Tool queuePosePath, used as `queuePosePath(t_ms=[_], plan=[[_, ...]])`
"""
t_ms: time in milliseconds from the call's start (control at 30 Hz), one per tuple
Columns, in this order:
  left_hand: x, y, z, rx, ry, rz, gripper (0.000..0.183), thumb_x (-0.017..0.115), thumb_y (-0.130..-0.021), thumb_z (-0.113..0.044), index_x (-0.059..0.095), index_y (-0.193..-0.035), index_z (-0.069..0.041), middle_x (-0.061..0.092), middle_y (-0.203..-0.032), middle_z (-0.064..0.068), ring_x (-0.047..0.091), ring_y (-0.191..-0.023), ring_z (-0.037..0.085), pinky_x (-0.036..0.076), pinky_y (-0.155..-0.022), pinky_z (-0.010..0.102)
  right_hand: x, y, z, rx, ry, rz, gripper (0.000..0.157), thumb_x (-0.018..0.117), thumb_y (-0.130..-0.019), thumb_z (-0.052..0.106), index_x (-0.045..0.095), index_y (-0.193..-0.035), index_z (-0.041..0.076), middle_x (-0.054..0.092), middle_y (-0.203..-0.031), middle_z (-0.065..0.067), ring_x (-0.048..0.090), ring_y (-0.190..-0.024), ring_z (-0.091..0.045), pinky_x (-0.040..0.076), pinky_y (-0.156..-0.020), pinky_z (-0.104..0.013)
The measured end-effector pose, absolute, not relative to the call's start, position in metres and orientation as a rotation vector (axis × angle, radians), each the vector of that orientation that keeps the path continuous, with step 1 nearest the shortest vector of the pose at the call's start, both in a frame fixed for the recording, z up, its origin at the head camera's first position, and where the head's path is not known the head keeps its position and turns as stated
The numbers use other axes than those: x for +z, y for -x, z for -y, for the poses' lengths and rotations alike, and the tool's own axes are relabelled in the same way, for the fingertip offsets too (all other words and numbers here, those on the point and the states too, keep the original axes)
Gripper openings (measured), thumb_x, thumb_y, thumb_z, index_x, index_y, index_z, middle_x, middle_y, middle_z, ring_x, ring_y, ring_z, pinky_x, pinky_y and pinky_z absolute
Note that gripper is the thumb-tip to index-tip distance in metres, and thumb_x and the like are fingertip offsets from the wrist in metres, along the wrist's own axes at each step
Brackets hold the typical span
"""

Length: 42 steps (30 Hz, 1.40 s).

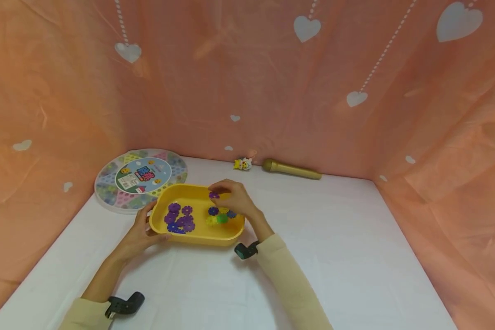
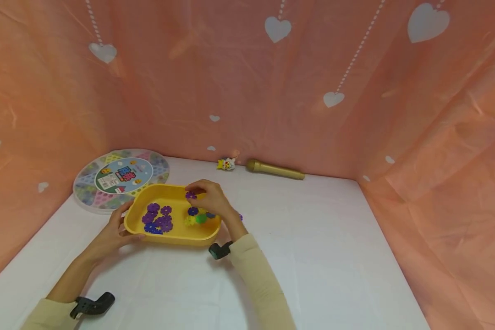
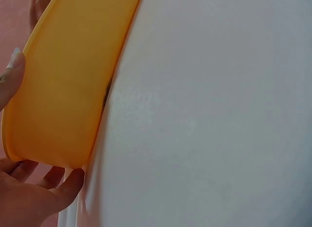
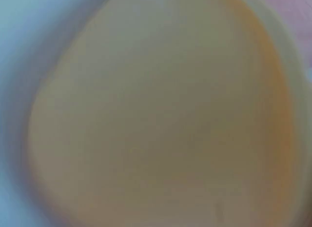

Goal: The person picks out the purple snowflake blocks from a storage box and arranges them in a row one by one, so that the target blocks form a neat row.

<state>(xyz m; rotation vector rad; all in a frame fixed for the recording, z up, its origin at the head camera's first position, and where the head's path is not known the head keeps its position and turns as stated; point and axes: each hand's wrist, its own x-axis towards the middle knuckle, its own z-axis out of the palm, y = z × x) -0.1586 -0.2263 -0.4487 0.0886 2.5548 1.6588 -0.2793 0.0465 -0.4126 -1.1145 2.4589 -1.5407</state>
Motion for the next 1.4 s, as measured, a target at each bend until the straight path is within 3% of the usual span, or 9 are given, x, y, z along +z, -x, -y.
queuePosePath(t_ms=[100, 367, 600, 967, 1400], plan=[[-0.448, 0.159, 0.226, 1.66, -0.08, -2.548, 0.107, 0.076, -0.078, -0.028, -0.002, -0.15, -0.014, -0.001, -0.152, 0.023, 0.021, -0.13, 0.05, 0.034, -0.102, 0.054, -0.414, 0.28, -0.084, -1.593, 1.131, -2.559, 0.029, 0.072, -0.078, 0.003, 0.067, -0.107, 0.002, 0.065, -0.103, -0.009, 0.063, -0.093, -0.016, 0.053, -0.088, -0.031], [-0.448, 0.158, 0.225, 1.665, -0.061, -2.527, 0.109, 0.076, -0.077, -0.028, -0.004, -0.15, -0.015, -0.002, -0.152, 0.022, 0.02, -0.13, 0.05, 0.034, -0.102, 0.056, -0.411, 0.256, -0.165, -1.551, 0.994, -2.774, 0.028, 0.069, -0.075, -0.01, 0.063, -0.103, -0.013, 0.063, -0.099, -0.028, 0.061, -0.091, -0.042, 0.05, -0.086, -0.052], [-0.446, 0.158, 0.226, 1.658, -0.055, -2.53, 0.109, 0.076, -0.078, -0.028, -0.004, -0.15, -0.014, -0.002, -0.152, 0.023, 0.019, -0.131, 0.05, 0.033, -0.103, 0.058, -0.457, 0.266, -0.195, -1.411, 0.76, -2.824, 0.028, 0.072, -0.076, -0.002, 0.068, -0.103, 0.001, 0.067, -0.1, -0.012, 0.063, -0.092, -0.024, 0.053, -0.086, -0.037], [-0.446, 0.158, 0.224, 1.645, -0.041, -2.535, 0.109, 0.076, -0.077, -0.029, -0.004, -0.15, -0.015, -0.003, -0.152, 0.023, 0.019, -0.131, 0.05, 0.033, -0.102, 0.057, -0.477, 0.265, -0.191, -1.31, 0.751, -2.76, 0.027, 0.073, -0.075, 0.002, 0.07, -0.1, 0.011, 0.067, -0.099, 0.001, 0.06, -0.096, -0.015, 0.049, -0.092, -0.036], [-0.446, 0.159, 0.225, 1.642, -0.044, -2.525, 0.11, 0.077, -0.077, -0.03, -0.004, -0.15, -0.014, -0.003, -0.152, 0.023, 0.018, -0.131, 0.051, 0.033, -0.102, 0.058, -0.457, 0.266, -0.178, -1.544, 0.738, -2.75, 0.027, 0.072, -0.081, 0.01, 0.068, -0.107, 0.008, 0.066, -0.105, -0.005, 0.06, -0.099, -0.019, 0.051, -0.092, -0.034]])
